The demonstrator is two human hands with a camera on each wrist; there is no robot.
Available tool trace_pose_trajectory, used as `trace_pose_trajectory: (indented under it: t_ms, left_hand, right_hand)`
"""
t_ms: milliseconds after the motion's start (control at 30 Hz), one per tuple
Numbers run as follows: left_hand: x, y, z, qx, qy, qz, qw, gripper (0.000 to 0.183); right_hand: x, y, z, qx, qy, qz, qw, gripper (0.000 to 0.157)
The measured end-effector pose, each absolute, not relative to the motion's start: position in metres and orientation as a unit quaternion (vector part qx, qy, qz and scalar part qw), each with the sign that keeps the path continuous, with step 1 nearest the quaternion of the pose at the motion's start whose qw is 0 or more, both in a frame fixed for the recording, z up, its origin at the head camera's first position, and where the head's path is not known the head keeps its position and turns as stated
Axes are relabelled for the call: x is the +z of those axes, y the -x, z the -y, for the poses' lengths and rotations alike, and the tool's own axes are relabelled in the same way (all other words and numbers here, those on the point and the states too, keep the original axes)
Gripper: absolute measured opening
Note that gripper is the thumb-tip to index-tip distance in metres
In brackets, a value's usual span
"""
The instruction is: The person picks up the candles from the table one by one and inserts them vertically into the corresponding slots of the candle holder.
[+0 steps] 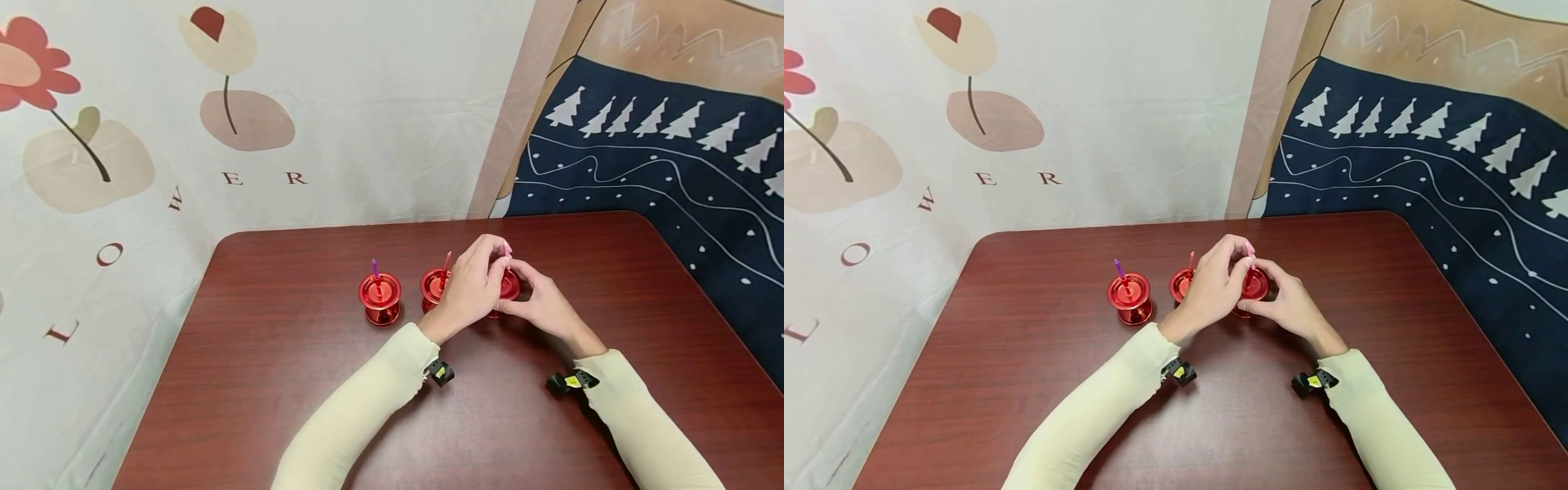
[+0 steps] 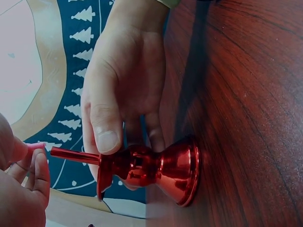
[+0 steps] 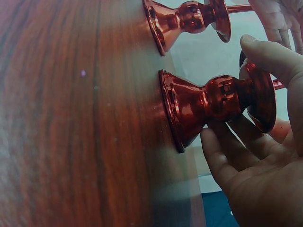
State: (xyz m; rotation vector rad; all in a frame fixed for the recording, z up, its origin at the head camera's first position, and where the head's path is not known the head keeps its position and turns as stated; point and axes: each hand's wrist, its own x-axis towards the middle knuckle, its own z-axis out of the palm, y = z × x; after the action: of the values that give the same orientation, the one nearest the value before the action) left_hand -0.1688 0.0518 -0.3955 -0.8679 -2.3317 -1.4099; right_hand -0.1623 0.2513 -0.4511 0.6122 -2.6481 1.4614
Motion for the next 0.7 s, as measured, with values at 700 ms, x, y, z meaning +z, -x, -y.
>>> trace_pose_trajectory:
  t_ms: [700]
  left_hand:
    - [-0.4003,0.1780,-0.0547,-0.466,0.318,0.811,0.155,0.013]
  right_hand:
    - [-0.4506,0.1622,-0.2504,0.483,-0.193,0.854,0.021,0.076]
